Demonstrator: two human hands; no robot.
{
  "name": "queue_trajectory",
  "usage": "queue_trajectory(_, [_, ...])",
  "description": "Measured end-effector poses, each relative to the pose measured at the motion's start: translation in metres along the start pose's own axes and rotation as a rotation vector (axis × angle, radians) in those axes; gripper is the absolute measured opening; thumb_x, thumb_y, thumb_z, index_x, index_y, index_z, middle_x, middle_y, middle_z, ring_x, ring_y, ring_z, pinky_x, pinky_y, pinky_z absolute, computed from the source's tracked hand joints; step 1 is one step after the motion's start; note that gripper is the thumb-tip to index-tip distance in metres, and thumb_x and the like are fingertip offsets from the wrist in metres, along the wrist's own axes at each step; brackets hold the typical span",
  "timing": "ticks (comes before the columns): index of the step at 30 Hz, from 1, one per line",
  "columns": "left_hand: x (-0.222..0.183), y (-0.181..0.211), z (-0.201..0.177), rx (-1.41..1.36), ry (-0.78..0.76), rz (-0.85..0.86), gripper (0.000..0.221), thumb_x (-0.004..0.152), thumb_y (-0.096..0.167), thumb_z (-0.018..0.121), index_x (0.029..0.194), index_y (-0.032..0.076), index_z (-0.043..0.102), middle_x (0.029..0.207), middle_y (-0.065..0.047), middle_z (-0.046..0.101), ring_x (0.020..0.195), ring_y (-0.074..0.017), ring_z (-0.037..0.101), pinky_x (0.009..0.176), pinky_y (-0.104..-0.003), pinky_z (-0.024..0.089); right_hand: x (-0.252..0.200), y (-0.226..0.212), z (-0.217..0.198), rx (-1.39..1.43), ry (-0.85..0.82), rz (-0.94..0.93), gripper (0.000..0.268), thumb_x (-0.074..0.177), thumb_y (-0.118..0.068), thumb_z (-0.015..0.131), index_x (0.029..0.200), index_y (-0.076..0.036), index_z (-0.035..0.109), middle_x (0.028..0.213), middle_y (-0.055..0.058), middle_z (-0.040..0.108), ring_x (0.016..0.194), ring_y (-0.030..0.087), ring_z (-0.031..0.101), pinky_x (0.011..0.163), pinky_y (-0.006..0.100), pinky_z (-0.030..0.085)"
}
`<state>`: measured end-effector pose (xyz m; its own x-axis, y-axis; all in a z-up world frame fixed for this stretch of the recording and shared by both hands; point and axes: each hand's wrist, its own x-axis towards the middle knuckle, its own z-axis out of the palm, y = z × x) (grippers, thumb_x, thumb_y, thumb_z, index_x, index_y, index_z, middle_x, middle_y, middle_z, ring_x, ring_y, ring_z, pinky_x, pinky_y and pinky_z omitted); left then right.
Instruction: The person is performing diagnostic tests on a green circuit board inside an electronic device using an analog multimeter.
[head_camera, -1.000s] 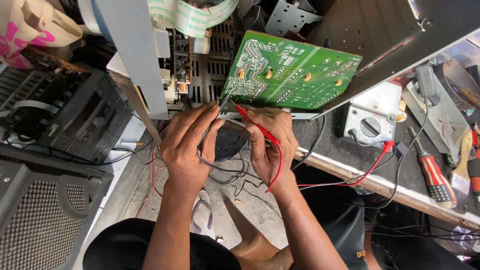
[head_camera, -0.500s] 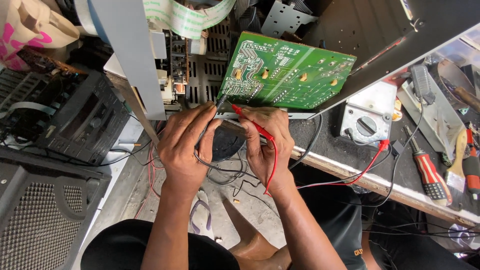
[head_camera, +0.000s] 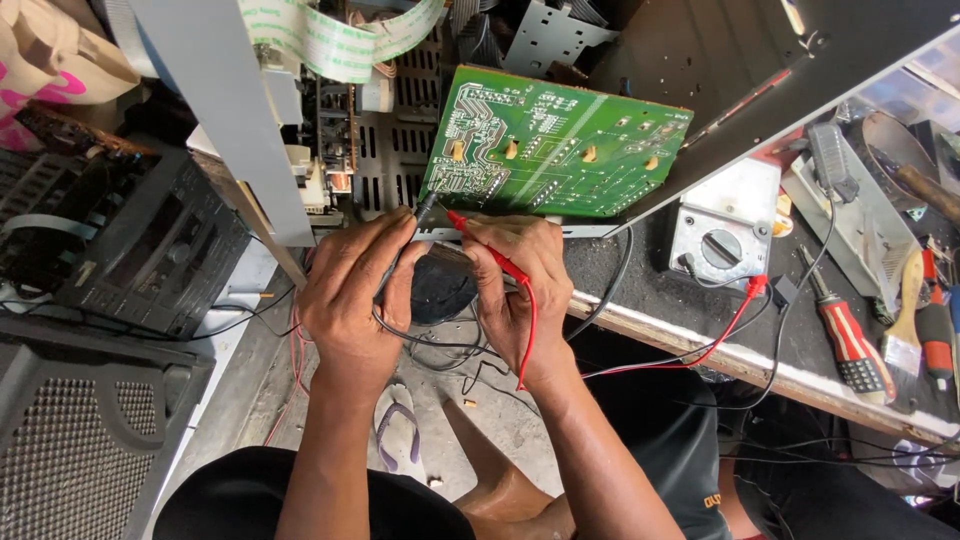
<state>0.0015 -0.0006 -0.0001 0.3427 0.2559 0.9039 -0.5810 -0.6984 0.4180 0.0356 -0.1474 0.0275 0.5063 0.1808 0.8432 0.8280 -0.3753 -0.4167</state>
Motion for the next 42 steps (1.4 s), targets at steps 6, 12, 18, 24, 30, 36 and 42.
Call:
queue_trajectory(6, [0.0002, 0.0009, -0.0007, 0.006, -0.008, 0.0, 0.017, 0.096, 0.004, 0.078, 0.113, -0.001, 0.077, 0.111, -0.017, 0.077, 0.097, -0.0335, 0.075, 0.086, -0.044, 0.063, -0.0003, -0.0007, 0.0002, -0.006, -0.002, 0.006, 0.011, 0.098, -0.014, 0.071, 0.105, -0.006, 0.075, 0.099, 0.012, 0.076, 0.09, 0.034, 0.072, 0.09, 0.042, 0.053])
queue_trajectory(12, [0.0003, 0.0004, 0.0002, 0.011, -0.007, 0.0, 0.017, 0.097, 0.005, 0.077, 0.113, 0.0, 0.077, 0.111, -0.017, 0.077, 0.097, -0.0336, 0.074, 0.085, -0.044, 0.063, -0.0018, 0.0, 0.0008, 0.002, 0.0, 0.014, 0.011, 0.098, -0.014, 0.07, 0.105, -0.007, 0.075, 0.1, 0.011, 0.077, 0.092, 0.033, 0.072, 0.09, 0.041, 0.053])
queue_trajectory(18, [-0.0007, 0.0001, -0.0001, -0.007, 0.001, -0.01, 0.017, 0.097, 0.004, 0.077, 0.114, 0.0, 0.077, 0.111, -0.017, 0.077, 0.097, -0.0332, 0.074, 0.086, -0.044, 0.063, 0.0004, -0.0036, 0.0005, -0.01, 0.003, 0.014, 0.01, 0.098, -0.014, 0.07, 0.104, -0.007, 0.074, 0.098, 0.01, 0.076, 0.089, 0.033, 0.071, 0.089, 0.041, 0.052])
queue_trajectory(24, [-0.0013, -0.0021, -0.0005, -0.049, 0.015, -0.014, 0.016, 0.096, 0.004, 0.077, 0.112, -0.001, 0.077, 0.11, -0.017, 0.077, 0.097, -0.0324, 0.074, 0.086, -0.043, 0.063, -0.0001, -0.0029, 0.0007, -0.01, 0.002, 0.014, 0.01, 0.098, -0.014, 0.07, 0.105, -0.007, 0.074, 0.098, 0.01, 0.076, 0.089, 0.033, 0.071, 0.09, 0.041, 0.052])
queue_trajectory(30, [0.0002, 0.0005, -0.0013, -0.044, -0.01, -0.018, 0.016, 0.097, 0.003, 0.076, 0.112, 0.0, 0.077, 0.111, -0.017, 0.076, 0.098, -0.0334, 0.074, 0.085, -0.045, 0.063, -0.0004, -0.0025, 0.0005, -0.008, 0.001, 0.014, 0.01, 0.098, -0.014, 0.07, 0.105, -0.007, 0.074, 0.098, 0.01, 0.076, 0.089, 0.033, 0.071, 0.089, 0.041, 0.052])
queue_trajectory(36, [0.0, 0.0012, -0.0022, -0.047, -0.023, -0.024, 0.015, 0.096, 0.002, 0.077, 0.111, 0.0, 0.078, 0.112, -0.016, 0.076, 0.1, -0.033, 0.074, 0.087, -0.045, 0.064, -0.0009, -0.0024, 0.0008, -0.006, 0.004, 0.023, 0.009, 0.098, -0.014, 0.07, 0.104, -0.008, 0.075, 0.099, 0.009, 0.076, 0.089, 0.032, 0.071, 0.089, 0.04, 0.052])
queue_trajectory(42, [-0.0003, 0.0009, -0.0017, -0.038, -0.031, -0.03, 0.017, 0.097, 0.003, 0.077, 0.114, 0.001, 0.077, 0.114, -0.016, 0.076, 0.103, -0.0333, 0.073, 0.088, -0.045, 0.064, 0.0004, -0.0019, 0.0003, -0.002, -0.003, 0.011, 0.008, 0.098, -0.013, 0.07, 0.104, -0.008, 0.074, 0.1, 0.01, 0.076, 0.09, 0.033, 0.071, 0.088, 0.04, 0.052])
